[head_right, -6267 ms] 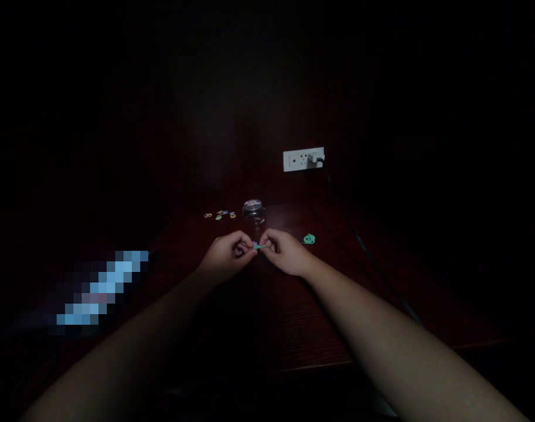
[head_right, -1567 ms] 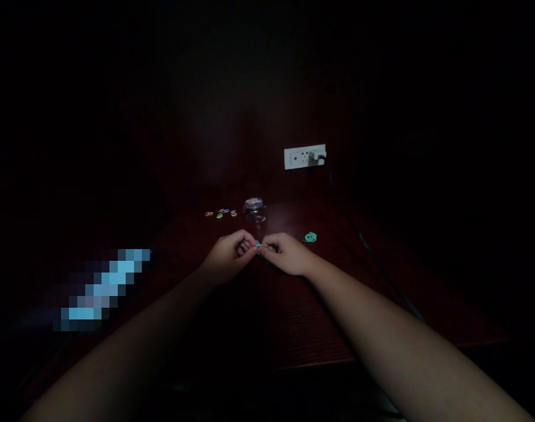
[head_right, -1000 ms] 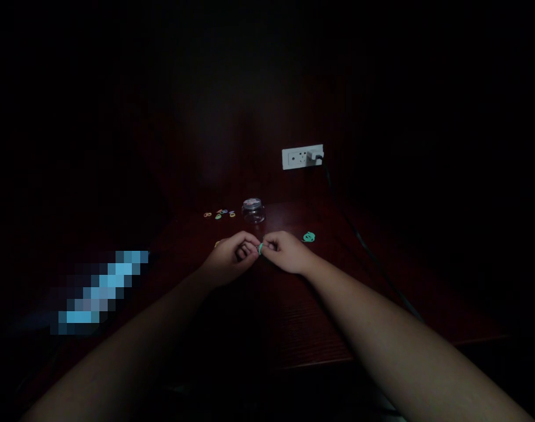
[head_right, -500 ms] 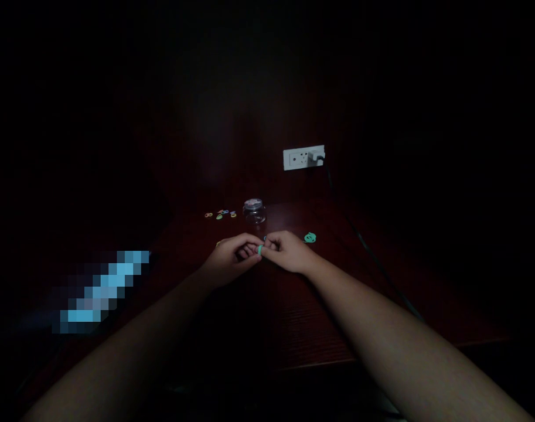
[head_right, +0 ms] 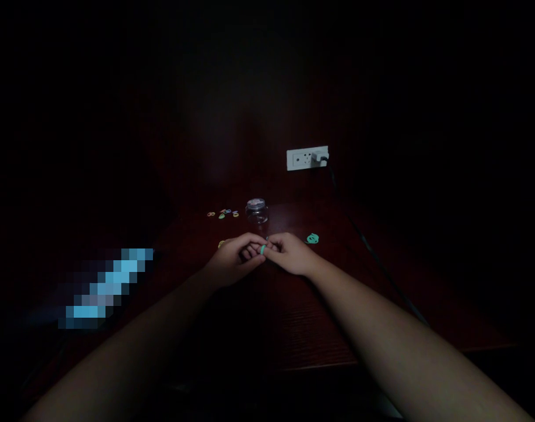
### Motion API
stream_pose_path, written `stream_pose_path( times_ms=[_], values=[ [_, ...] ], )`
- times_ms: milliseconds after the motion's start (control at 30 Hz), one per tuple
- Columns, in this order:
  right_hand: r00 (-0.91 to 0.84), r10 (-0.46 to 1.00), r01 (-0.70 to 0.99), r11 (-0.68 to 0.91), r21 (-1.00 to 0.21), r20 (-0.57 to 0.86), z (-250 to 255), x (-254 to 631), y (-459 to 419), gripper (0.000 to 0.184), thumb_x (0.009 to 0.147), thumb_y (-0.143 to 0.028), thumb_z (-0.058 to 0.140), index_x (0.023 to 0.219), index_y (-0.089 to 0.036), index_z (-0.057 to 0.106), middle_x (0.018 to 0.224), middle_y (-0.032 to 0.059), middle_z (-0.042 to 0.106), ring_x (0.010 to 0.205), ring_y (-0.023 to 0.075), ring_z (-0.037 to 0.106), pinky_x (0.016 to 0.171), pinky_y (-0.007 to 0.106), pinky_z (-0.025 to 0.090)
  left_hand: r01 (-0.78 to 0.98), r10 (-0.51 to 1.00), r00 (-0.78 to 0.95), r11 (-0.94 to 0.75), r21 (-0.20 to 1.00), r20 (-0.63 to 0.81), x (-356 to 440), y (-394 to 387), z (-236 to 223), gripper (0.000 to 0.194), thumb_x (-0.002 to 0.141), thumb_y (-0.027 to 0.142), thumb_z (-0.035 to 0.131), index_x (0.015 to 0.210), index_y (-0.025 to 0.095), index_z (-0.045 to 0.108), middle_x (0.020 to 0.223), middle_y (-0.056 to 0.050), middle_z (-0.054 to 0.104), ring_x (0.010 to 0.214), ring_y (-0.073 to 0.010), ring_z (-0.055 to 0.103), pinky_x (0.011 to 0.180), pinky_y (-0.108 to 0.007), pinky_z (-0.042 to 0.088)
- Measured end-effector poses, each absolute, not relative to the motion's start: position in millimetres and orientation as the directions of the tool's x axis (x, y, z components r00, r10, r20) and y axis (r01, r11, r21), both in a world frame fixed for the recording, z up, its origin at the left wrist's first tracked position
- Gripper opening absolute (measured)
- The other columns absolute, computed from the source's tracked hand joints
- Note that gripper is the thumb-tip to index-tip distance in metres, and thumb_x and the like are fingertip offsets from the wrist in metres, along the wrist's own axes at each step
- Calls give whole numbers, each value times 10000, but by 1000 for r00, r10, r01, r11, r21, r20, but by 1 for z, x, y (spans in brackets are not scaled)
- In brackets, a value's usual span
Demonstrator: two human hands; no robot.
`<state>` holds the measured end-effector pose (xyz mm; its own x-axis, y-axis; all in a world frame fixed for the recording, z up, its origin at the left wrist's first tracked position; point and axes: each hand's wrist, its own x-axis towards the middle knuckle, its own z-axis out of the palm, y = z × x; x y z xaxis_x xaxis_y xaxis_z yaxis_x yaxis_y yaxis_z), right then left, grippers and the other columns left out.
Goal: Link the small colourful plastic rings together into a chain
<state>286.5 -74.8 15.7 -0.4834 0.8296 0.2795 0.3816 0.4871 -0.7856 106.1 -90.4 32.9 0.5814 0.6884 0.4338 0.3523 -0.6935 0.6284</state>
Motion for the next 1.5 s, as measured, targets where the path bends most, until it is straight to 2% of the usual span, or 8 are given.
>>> stream_pose_path(
  times_ms=[367,800,1133,1300,1500],
  values=[
    [-500,807,397,536,-745,314,15,290,-75,294,773,-409,507,662,-137,533,578,-21,428,543,96,366,488,215,294,389,697,561,-698,601,446,107,-88,33,216,802,263,502,984,174,577,835,-22,628,646,-85,523,589,-200,436],
    [-464,820,432,539,-723,335,15,290,-77,288,813,-378,446,635,-153,476,534,-30,413,505,88,369,475,216,277,411,763,476,-633,656,438,109,-83,29,151,778,223,534,888,168,621,779,-19,656,644,-89,568,591,-199,460],
    [-432,828,330,515,-792,358,19,287,-79,207,747,-354,559,741,-151,518,581,-30,436,515,87,375,464,215,301,432,781,439,-617,658,444,107,-79,25,135,761,224,528,827,140,611,712,-20,620,607,-83,538,556,-187,440],
    [-432,828,287,503,-816,358,19,286,-80,191,708,-322,603,730,-150,523,574,-32,445,514,84,375,472,216,305,438,787,440,-609,661,433,106,-77,24,118,744,221,535,797,134,595,696,-20,608,591,-81,523,552,-191,436],
    [-462,810,288,522,-803,361,17,286,-79,165,743,-305,564,733,-145,530,568,-31,444,517,80,375,482,211,310,466,793,432,-605,646,430,105,-75,21,93,746,203,513,785,137,566,700,-13,591,592,-78,514,548,-184,424]
  ],
)
